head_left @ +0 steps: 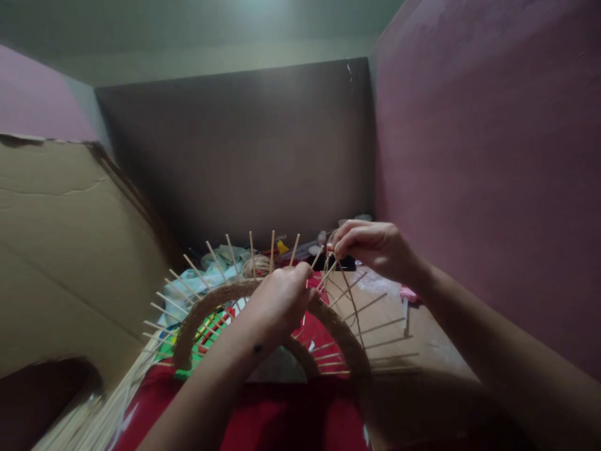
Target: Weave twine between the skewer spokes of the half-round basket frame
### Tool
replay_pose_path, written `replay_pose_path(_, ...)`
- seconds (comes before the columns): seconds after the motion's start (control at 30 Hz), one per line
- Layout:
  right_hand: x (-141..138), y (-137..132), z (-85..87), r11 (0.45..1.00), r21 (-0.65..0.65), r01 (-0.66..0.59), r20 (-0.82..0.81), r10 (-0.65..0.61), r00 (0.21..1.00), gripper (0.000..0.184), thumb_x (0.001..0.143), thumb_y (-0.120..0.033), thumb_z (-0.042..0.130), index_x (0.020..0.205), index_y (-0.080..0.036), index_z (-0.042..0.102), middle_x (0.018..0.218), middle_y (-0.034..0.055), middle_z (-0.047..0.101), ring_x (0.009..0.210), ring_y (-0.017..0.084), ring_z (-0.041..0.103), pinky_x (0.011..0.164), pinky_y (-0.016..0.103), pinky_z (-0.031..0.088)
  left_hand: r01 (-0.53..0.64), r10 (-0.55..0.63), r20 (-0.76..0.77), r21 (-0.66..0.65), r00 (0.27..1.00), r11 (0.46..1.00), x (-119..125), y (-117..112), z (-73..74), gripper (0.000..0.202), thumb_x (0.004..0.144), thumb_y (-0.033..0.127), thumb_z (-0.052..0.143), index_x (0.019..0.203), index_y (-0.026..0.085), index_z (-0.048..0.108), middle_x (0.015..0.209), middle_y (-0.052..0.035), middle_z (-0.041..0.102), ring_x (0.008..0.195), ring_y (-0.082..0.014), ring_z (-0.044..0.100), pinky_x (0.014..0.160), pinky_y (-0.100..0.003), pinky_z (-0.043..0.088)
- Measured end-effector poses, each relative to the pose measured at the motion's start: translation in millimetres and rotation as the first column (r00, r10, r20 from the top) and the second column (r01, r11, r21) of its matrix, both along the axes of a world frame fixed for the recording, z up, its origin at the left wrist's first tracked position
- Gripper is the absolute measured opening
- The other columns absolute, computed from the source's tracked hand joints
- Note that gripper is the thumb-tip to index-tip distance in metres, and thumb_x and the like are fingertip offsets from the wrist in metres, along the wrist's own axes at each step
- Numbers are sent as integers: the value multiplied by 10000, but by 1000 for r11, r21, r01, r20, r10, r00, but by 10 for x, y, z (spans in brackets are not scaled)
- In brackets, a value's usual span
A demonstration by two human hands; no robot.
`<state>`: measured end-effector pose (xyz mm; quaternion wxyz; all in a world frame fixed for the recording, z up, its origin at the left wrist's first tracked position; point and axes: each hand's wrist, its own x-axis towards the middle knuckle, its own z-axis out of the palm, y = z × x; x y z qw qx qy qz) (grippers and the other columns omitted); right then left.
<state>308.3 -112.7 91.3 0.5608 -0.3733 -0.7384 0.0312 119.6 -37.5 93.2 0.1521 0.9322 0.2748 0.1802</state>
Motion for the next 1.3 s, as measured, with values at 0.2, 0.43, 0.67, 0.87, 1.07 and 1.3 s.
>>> replay_pose_path(0.2,83,192,-190,853,-335,-399,-395,257,882,34,706,-170,666,735,-151,664,759,21,628,717,127,601,709,305,499,28,-27,-81,5,996,1000,-9,-64,-16,219,801,219,441,1001,189,524,555,19,574,399,-98,473,439,-203,311)
replay_pose_path(0.43,-68,325,-550,470,-719,-512,-397,328,858,150,707,-227,671,791,-107,635,640,-15,568,554,72,498,544,222,409,70,-74,-83,-50,994,996,-34,-77,34,392,779,176,440,1171,177,466,564,22,598,421,-113,533,406,-185,341)
replay_pose_path(0.67,-164,348,-672,515,-664,-542,-439,319,840,234,725,-307,667,837,-104,637,661,-21,529,546,63,444,524,219,360,65,-77,-111,-103,991,993,-56,-170,118,133,791,226,454,730,160,552,529,22,564,429,-94,548,408,-168,375)
replay_pose_path(0.87,-191,368,-700,607,-576,-547,-516,249,819,227,676,-260,706,828,-106,638,697,-3,581,610,83,509,581,228,387,85,-88,-56,-56,995,995,-52,-158,77,134,774,179,467,673,158,553,515,25,567,394,-81,526,395,-170,350)
replay_pose_path(1.07,-230,391,-721,596,-525,-607,-554,302,776,185,666,-232,707,800,-128,633,734,-11,593,650,83,530,623,231,410,125,-125,1,-50,992,991,-75,-153,45,154,793,172,446,810,154,598,581,11,593,434,-90,542,422,-183,384)
replay_pose_path(1.3,-292,367,-638,637,-578,-510,-463,259,848,172,710,-216,656,847,-129,598,707,-19,572,584,69,498,536,208,379,73,-143,152,395,978,916,-251,-78,-216,317,837,138,459,1148,187,499,1000,-70,651,859,-174,619,725,-299,495)
